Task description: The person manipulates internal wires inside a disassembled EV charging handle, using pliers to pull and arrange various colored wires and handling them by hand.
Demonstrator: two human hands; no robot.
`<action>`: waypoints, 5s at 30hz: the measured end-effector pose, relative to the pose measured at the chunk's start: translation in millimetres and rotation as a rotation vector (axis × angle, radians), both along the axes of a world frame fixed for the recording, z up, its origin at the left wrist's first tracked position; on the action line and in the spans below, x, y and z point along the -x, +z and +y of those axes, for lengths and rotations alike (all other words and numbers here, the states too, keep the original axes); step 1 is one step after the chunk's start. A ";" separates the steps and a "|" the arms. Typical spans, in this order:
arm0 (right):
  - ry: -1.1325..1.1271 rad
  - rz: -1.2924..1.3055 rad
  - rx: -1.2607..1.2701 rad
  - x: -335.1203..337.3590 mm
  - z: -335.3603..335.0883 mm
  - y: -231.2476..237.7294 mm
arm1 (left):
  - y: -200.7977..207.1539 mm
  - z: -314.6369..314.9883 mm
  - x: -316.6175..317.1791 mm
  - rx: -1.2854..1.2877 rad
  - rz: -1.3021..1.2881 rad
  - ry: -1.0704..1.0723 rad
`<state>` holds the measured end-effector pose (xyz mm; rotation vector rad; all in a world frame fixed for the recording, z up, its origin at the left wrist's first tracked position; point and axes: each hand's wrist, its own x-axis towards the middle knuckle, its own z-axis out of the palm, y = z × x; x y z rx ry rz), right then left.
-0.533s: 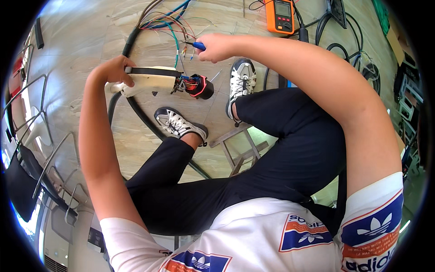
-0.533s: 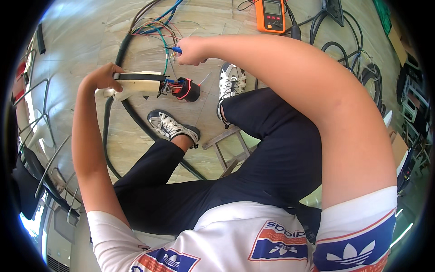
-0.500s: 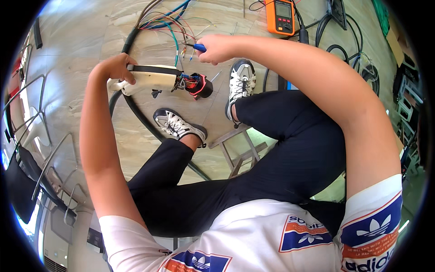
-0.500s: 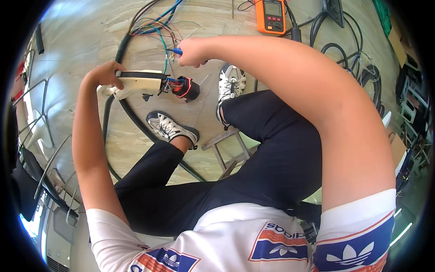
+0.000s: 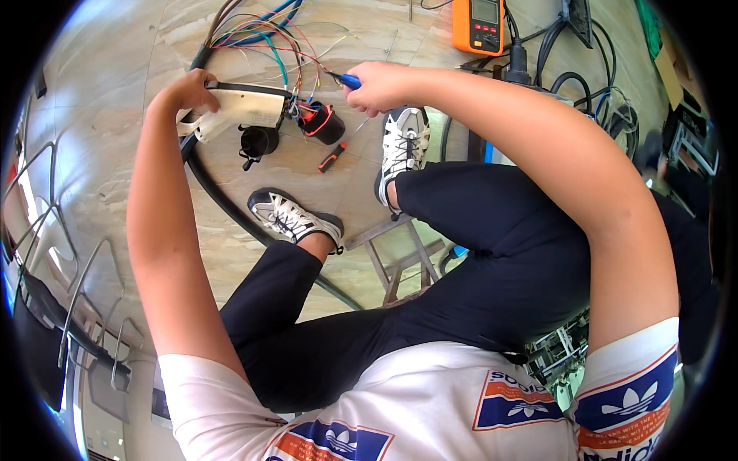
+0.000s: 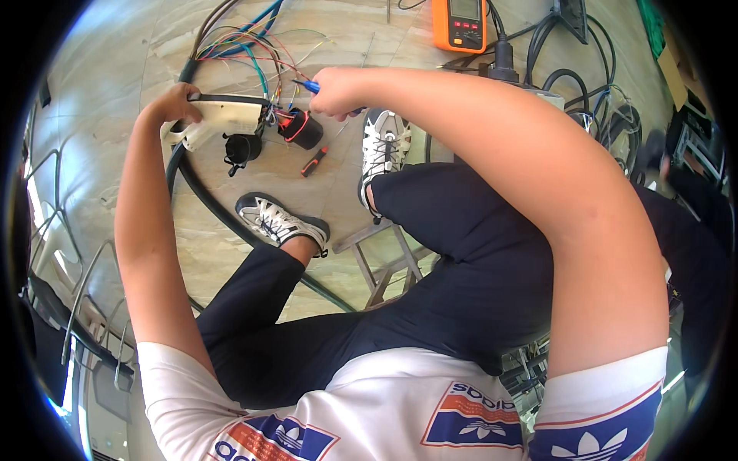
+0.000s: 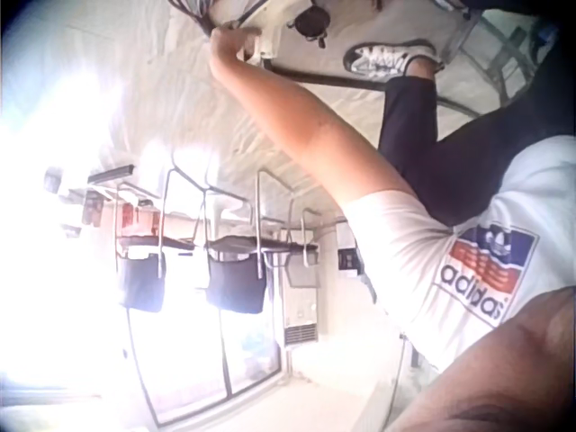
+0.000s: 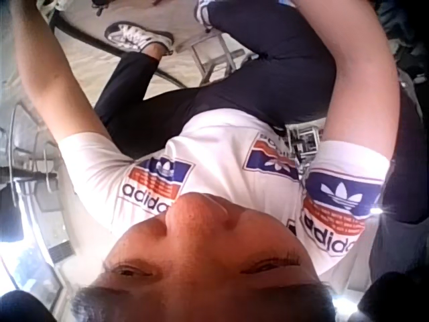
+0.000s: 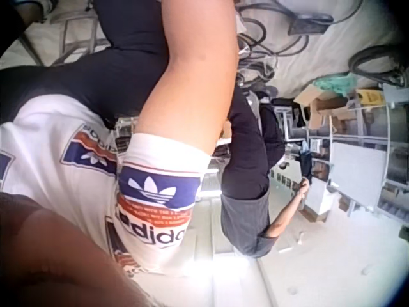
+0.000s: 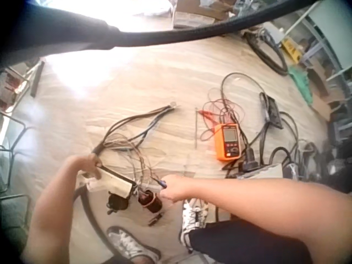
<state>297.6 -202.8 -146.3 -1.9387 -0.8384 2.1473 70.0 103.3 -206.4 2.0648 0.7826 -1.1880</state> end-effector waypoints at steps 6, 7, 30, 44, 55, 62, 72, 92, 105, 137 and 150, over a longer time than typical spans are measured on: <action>-0.025 -0.006 0.006 -4.0 6.5 -3.2 | -14.6 -20.7 43.2 -0.409 -0.440 0.128; -0.029 -0.018 0.001 -6.4 6.9 -2.5 | -10.2 -49.7 45.9 -0.649 -0.679 0.162; 0.141 -0.055 -0.048 -20.6 11.3 -15.1 | -27.0 -224.3 11.6 -0.688 -0.679 0.165; 0.168 -0.205 -0.172 -37.3 12.3 -15.3 | -35.8 -294.3 78.8 -0.501 -0.596 0.821; 0.498 -0.358 -0.341 -40.3 -13.3 7.5 | -53.1 -303.7 183.6 -0.028 -0.095 1.235; 0.446 -0.389 -0.400 -71.0 -13.4 3.7 | -44.9 -272.5 214.5 -0.541 -0.213 1.323; 0.253 -0.512 -0.247 -126.5 -83.0 -130.4 | -24.3 -311.1 120.7 0.209 -0.331 1.326; 0.284 -0.903 -0.887 -79.1 -102.9 -87.7 | -39.6 -302.8 -5.0 -0.174 -0.383 1.454; 0.441 -0.152 -0.767 45.2 29.6 114.6 | 239.4 -255.1 120.2 0.666 -0.623 1.533; 0.222 0.201 -1.210 218.0 -74.5 361.8 | 508.0 -427.9 312.2 -0.176 -1.726 1.322; -0.065 0.007 -1.030 172.7 -116.8 320.1 | 479.5 -309.7 157.4 0.232 -1.770 1.670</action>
